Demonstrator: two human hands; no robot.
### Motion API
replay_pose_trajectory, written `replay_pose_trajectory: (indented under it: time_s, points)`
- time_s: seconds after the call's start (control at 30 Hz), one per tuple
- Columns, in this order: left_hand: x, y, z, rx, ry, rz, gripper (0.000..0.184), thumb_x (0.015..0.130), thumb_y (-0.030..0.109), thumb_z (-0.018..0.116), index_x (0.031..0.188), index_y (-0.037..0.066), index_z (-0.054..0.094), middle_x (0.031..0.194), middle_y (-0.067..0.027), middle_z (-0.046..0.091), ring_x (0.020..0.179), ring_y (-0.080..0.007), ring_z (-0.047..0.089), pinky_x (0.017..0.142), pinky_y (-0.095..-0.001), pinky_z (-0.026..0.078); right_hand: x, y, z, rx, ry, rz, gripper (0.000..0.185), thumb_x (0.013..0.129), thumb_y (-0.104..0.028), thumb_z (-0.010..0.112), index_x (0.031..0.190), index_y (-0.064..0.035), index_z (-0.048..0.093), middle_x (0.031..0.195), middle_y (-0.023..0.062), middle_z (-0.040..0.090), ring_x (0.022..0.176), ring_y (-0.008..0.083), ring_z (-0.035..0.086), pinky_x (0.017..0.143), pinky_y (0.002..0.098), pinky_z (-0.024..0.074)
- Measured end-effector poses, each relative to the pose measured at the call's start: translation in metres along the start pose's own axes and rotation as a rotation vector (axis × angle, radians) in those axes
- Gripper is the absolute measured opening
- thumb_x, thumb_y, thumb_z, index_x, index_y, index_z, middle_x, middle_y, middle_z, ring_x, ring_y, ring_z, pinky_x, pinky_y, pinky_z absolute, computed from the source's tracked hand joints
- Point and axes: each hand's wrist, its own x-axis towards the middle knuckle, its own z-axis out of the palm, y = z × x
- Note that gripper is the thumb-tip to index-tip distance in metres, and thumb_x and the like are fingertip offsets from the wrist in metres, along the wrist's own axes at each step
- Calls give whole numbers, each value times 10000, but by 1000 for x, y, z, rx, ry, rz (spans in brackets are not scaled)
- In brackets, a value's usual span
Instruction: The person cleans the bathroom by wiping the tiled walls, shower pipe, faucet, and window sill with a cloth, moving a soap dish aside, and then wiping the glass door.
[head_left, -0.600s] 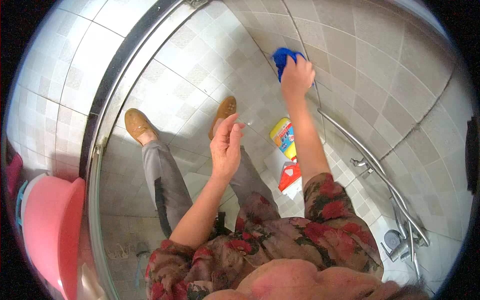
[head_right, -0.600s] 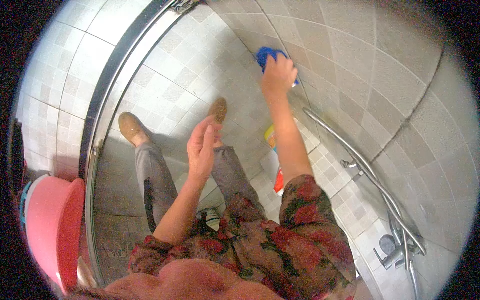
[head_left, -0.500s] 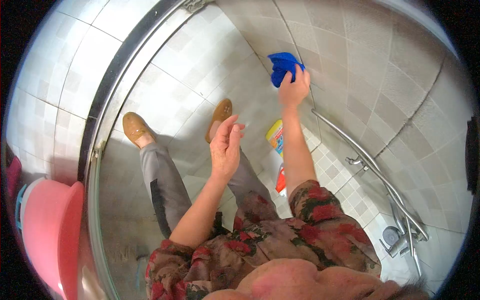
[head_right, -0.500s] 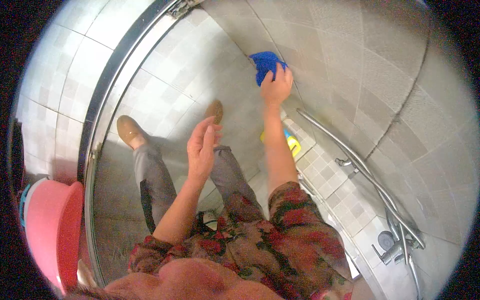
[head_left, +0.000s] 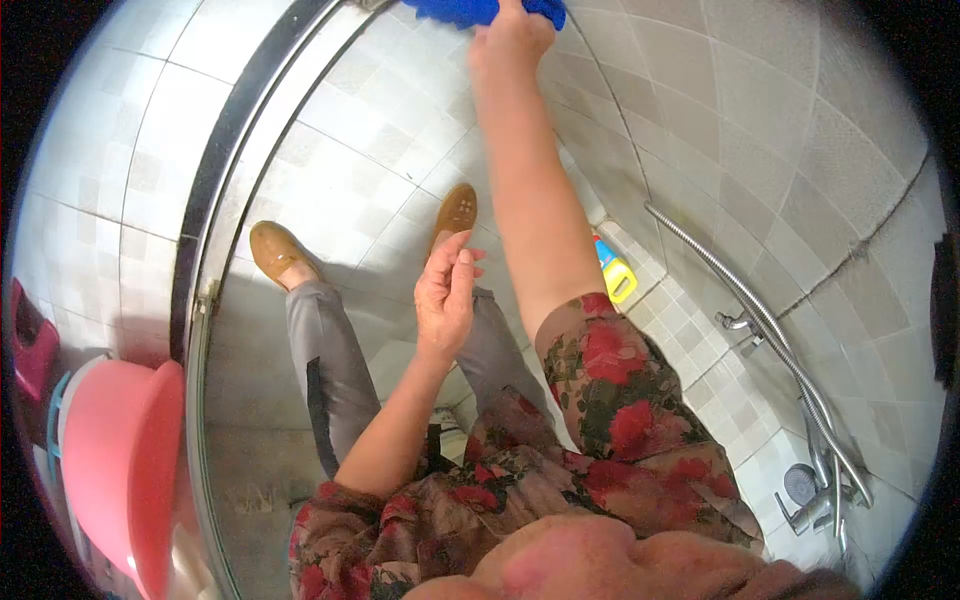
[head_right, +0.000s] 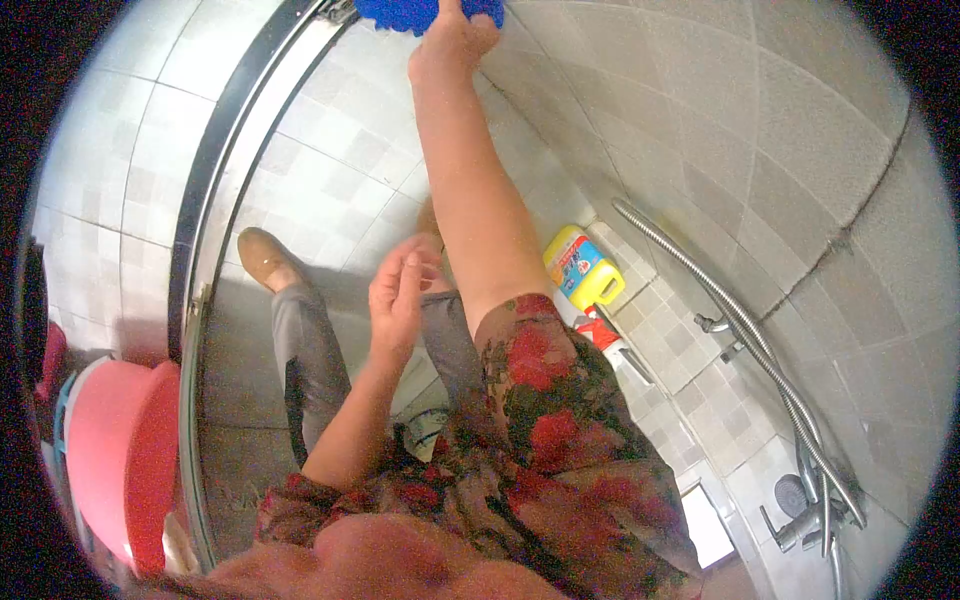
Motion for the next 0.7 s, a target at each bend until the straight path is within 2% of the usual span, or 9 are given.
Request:
replay_pose_trajectory:
  time_s: [0.1,0.23,0.27,0.33,0.43,0.5,0.57,0.63,0.7]
  points:
    - [8,12,-4,60,10,11,308,988,161,484,1235,-17,532,1084,-70,593,965,-123,576,805,-277,487,30,48,-88,-618,-112,-648,476,780,-18,634,1238,7,506,1083,256,595,1005,357,581,941,444,417]
    - [5,13,-4,6,23,40,306,989,162,481,1232,-17,533,1070,-67,601,958,-126,579,802,-276,490,-22,-43,-160,-1409,-148,-589,519,762,-9,641,1263,-2,506,1118,289,586,1079,388,551,1021,499,341]
    - [5,15,-5,-19,10,58,306,990,162,478,1232,-17,533,1065,-67,604,953,-126,580,801,-277,491,-17,-46,-155,-1406,-151,-602,519,762,-9,641,1263,-2,506,1118,289,586,1079,388,551,1021,499,341]
    - [5,24,-6,-10,7,57,306,991,160,475,1234,-16,533,1068,-68,603,949,-126,580,800,-278,492,-4,-41,-149,308,92,144,555,742,-25,665,1268,13,494,1127,295,581,1039,398,570,960,488,396]
    - [3,23,-5,-2,-10,43,308,991,163,473,1237,-12,532,1062,-70,604,934,-126,579,798,-279,493,36,11,-133,-806,-351,-528,489,760,-48,672,1220,25,524,1055,267,617,945,361,615,855,434,464]
    - [8,22,-6,-3,-14,57,310,991,167,474,1239,-9,531,1054,-71,606,922,-124,578,797,-279,492,41,33,-61,-427,-315,-526,391,788,-53,658,1160,24,563,960,234,650,847,310,642,761,392,491]
    - [7,19,-5,21,24,97,323,989,184,480,1247,-6,523,1027,-65,610,904,-119,569,800,-273,484,-10,-29,21,399,-155,197,316,826,-65,632,1120,37,577,972,202,662,893,273,640,814,376,484]
    - [8,18,-5,11,22,62,324,989,183,482,1248,-7,519,1027,-64,607,904,-119,567,802,-271,481,6,-13,-1,410,-213,113,393,849,-226,688,1089,61,568,1041,133,636,886,223,622,804,298,494]
    - [8,21,-4,-1,21,44,324,988,182,483,1250,-8,515,1027,-64,604,905,-119,566,805,-269,478,1,-36,-38,-390,-338,-341,203,926,-67,531,1085,57,553,1113,154,617,1055,275,587,997,414,447]
